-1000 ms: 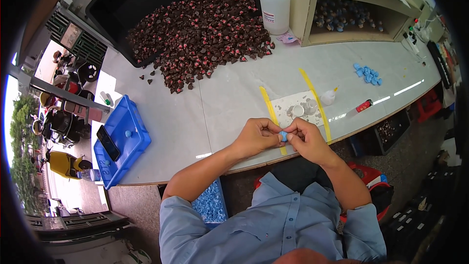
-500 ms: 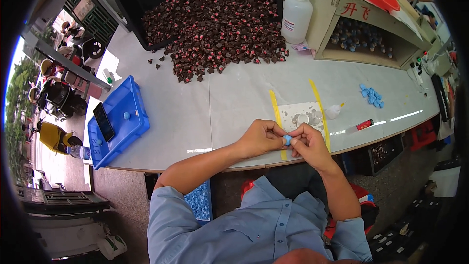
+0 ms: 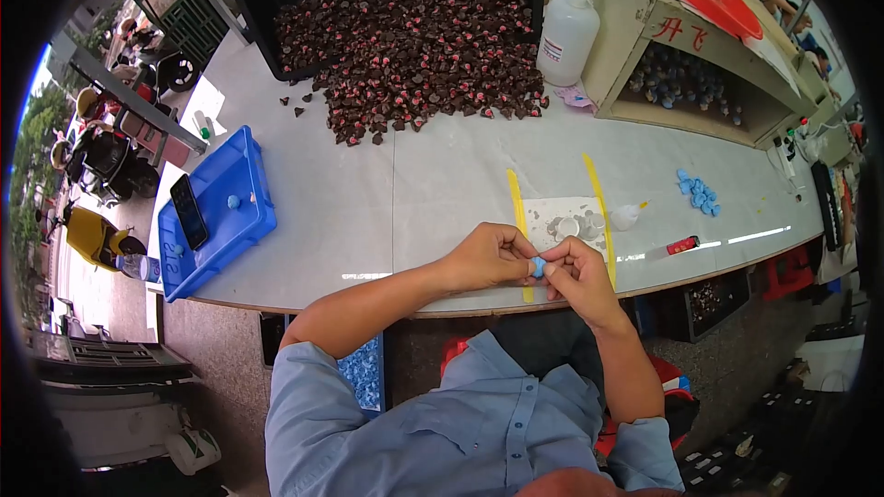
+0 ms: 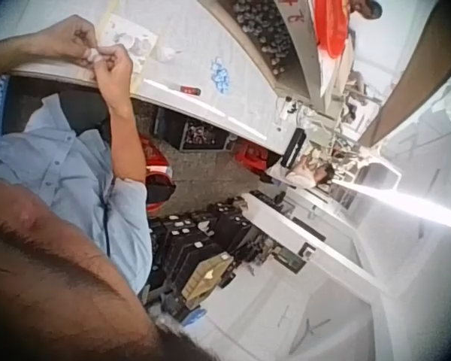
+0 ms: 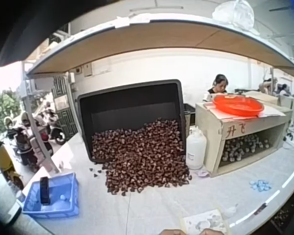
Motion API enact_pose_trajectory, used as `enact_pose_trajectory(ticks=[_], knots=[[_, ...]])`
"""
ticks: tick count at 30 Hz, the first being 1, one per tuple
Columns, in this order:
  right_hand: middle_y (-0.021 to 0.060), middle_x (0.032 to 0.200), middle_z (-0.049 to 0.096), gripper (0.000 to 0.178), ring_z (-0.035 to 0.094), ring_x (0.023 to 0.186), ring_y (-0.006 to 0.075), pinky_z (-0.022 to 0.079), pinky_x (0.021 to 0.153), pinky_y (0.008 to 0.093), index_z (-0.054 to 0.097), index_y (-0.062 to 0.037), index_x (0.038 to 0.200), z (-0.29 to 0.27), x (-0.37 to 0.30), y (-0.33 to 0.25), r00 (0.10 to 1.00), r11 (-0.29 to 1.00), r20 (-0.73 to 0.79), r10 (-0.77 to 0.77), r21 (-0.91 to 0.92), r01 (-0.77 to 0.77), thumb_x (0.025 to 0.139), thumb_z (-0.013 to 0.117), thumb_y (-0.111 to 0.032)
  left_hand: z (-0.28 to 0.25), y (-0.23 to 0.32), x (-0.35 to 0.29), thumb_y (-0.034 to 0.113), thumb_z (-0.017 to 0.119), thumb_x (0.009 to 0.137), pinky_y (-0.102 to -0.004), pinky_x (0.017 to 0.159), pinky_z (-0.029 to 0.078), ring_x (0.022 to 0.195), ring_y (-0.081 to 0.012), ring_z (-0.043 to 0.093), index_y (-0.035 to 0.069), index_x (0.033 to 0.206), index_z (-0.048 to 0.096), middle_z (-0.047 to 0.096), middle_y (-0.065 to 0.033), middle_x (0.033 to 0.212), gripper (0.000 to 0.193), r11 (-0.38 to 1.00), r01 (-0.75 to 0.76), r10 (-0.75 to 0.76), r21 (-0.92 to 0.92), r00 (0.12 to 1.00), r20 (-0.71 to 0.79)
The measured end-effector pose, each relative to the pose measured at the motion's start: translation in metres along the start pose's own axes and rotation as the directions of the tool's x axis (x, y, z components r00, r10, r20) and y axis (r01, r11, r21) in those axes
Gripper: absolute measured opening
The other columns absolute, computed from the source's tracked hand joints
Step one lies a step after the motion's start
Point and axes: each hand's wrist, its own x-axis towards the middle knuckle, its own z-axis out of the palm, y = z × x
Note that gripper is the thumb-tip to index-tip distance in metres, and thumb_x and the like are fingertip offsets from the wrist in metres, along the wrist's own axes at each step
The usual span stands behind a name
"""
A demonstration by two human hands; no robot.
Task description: The person assembles plastic toy figures by applying adhesive from a bottle to blue heads and red bases using an adhesive applicator, then joining the components together.
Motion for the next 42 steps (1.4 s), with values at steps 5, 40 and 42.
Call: enact_pose_trajectory(ticks=[5, 40, 42], knots=[[0.0046, 0.080, 0.060, 0.008, 0.055, 0.061, 0.0051, 0.047, 0.054, 0.0191, 0.056, 0.0007, 0.098, 0.003, -0.002, -0.001, 0.999, 1.000, -0.038, 0.000, 0.006, 0.001, 0.090, 0.056, 0.001, 0.001, 0.003, -0.001, 0.002, 0.069, 0.085, -0.0254, 0.075, 0.058, 0.084, -0.0189, 0.070, -0.010, 0.100, 0.057, 0.067, -0.0156, 0.093, 0.023, 1.000, 0.010, -0.010, 0.008, 1.000, 0.000], [0.0056, 0.089, 0.064, 0.016, 0.057, 0.072, 0.0059, 0.048, 0.062, 0.0200, 0.056, 0.0018, 0.107, 0.000, -0.007, 0.011, 0.989, 0.987, -0.025, -0.148, 0.054, 0.149, 0.092, 0.058, 0.000, -0.007, -0.001, 0.001, 0.006, 0.066, 0.090, -0.0269, 0.079, 0.056, 0.085, -0.0156, 0.068, -0.006, 0.109, 0.059, 0.068, -0.0136, 0.096, 0.023, 0.999, -0.043, 0.045, -0.023, 0.994, 0.098], [0.0056, 0.089, 0.064, 0.016, 0.057, 0.072, 0.0058, 0.048, 0.062, 0.0200, 0.056, 0.0019, 0.107, 0.000, -0.007, 0.013, 0.987, 0.986, -0.028, -0.157, 0.051, 0.159, 0.092, 0.058, 0.000, -0.007, 0.000, 0.000, 0.006, 0.066, 0.090, -0.0268, 0.080, 0.056, 0.085, -0.0156, 0.068, -0.006, 0.108, 0.059, 0.069, -0.0136, 0.096, 0.023, 0.999, -0.036, 0.038, -0.017, 0.995, 0.092]])
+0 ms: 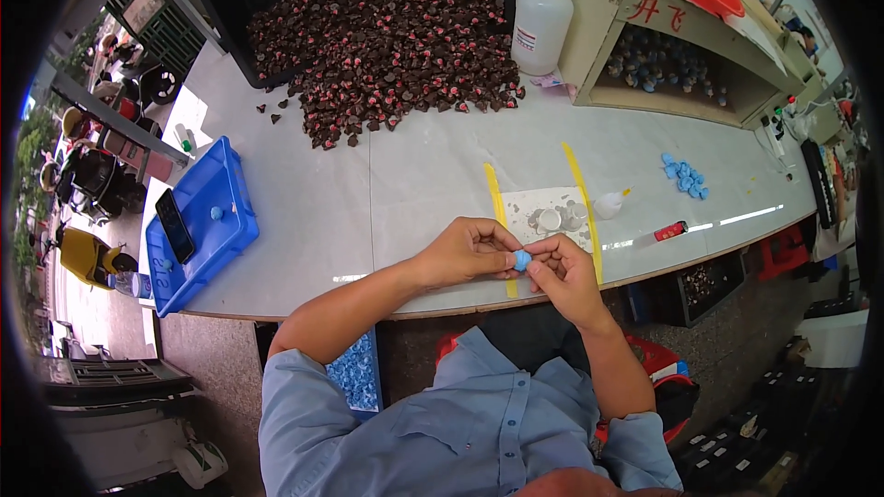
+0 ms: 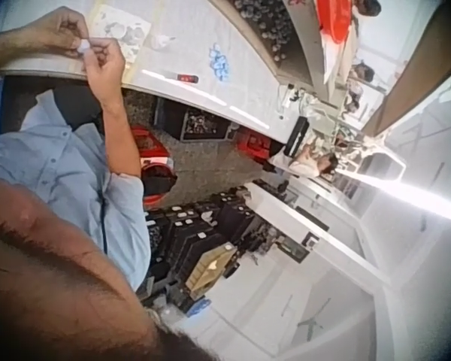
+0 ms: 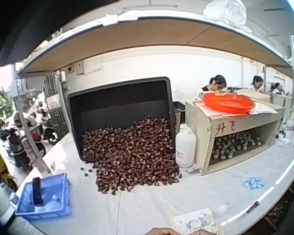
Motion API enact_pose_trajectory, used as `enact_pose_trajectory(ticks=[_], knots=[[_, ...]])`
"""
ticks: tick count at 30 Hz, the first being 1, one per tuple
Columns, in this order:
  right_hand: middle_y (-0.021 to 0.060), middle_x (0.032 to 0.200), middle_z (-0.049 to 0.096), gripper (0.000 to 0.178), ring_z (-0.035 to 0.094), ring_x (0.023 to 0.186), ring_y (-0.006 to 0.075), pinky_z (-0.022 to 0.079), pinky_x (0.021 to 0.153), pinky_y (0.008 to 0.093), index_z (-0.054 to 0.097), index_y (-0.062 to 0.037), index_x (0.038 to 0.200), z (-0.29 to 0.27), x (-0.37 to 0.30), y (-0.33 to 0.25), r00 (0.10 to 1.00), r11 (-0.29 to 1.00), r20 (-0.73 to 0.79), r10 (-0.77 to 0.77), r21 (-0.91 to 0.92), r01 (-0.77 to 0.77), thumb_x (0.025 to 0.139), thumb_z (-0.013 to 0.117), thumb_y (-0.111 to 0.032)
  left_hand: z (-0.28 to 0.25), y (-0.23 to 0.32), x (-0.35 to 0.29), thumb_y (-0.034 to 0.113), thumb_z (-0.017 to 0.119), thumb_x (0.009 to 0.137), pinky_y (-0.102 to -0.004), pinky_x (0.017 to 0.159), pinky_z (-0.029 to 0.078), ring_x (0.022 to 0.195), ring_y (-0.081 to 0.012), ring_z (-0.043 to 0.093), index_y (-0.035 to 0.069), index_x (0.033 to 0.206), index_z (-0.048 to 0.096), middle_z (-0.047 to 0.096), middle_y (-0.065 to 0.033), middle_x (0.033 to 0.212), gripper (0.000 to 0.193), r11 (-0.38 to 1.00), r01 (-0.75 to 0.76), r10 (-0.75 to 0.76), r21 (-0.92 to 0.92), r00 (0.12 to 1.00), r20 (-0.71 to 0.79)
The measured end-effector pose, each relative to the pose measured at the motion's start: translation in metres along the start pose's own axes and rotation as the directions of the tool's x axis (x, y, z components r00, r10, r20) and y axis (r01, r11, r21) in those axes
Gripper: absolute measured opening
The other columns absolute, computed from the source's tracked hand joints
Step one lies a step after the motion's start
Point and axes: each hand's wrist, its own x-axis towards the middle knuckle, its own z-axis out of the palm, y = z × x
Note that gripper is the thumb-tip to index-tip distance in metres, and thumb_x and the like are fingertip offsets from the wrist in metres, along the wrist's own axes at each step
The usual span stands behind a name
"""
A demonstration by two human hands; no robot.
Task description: The person assembles plastic toy figures by applying adhesive from a bottle to blue heads and red bases using an adhesive applicator, then joining the components together.
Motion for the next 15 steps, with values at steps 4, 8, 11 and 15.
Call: enact_pose_trajectory(ticks=[4, 8, 11, 15], knots=[[0.0054, 0.090, 0.064, 0.016, 0.056, 0.072, 0.0055, 0.048, 0.063, 0.0200, 0.056, 0.0020, 0.107, 0.0013, -0.0005, 0.0002, 1.000, 1.000, 0.003, -0.014, -0.002, 0.014, 0.092, 0.058, 0.000, 0.0009, 0.0014, -0.0016, 0.005, 0.067, 0.089, -0.0265, 0.080, 0.056, 0.088, -0.0158, 0.068, -0.006, 0.108, 0.059, 0.068, -0.0132, 0.097, 0.023, 1.000, 0.017, -0.017, -0.007, 1.000, -0.001], [0.0054, 0.090, 0.064, 0.016, 0.057, 0.072, 0.0053, 0.048, 0.063, 0.0201, 0.056, 0.0018, 0.107, 0.0018, -0.0016, 0.0027, 0.999, 0.999, -0.018, -0.031, -0.024, 0.031, 0.091, 0.059, 0.000, 0.0025, 0.0031, -0.0017, 0.003, 0.068, 0.087, -0.0254, 0.081, 0.055, 0.092, -0.0149, 0.067, -0.006, 0.107, 0.060, 0.068, -0.0120, 0.099, 0.023, 0.998, -0.001, 0.002, 0.060, 1.000, -0.012], [0.0053, 0.091, 0.064, 0.017, 0.057, 0.073, 0.0052, 0.048, 0.063, 0.0201, 0.057, 0.0020, 0.107, 0.0019, -0.0019, 0.0028, 0.998, 0.999, -0.026, -0.049, -0.019, 0.048, 0.091, 0.060, 0.000, 0.0025, 0.0019, -0.0015, 0.003, 0.068, 0.087, -0.0244, 0.081, 0.054, 0.092, -0.0139, 0.067, -0.005, 0.106, 0.060, 0.068, -0.0115, 0.100, 0.022, 0.996, -0.034, 0.036, 0.088, 0.999, -0.020], [0.0050, 0.090, 0.063, 0.019, 0.057, 0.072, 0.0052, 0.049, 0.064, 0.0200, 0.057, 0.0023, 0.109, 0.0029, -0.0010, 0.0025, 0.998, 0.999, -0.032, -0.054, -0.009, 0.053, 0.090, 0.060, 0.000, 0.0014, 0.0006, -0.0025, 0.003, 0.068, 0.087, -0.0239, 0.081, 0.053, 0.092, -0.0136, 0.066, -0.005, 0.106, 0.061, 0.068, -0.0111, 0.100, 0.022, 0.991, -0.046, 0.050, 0.127, 0.998, -0.032]])
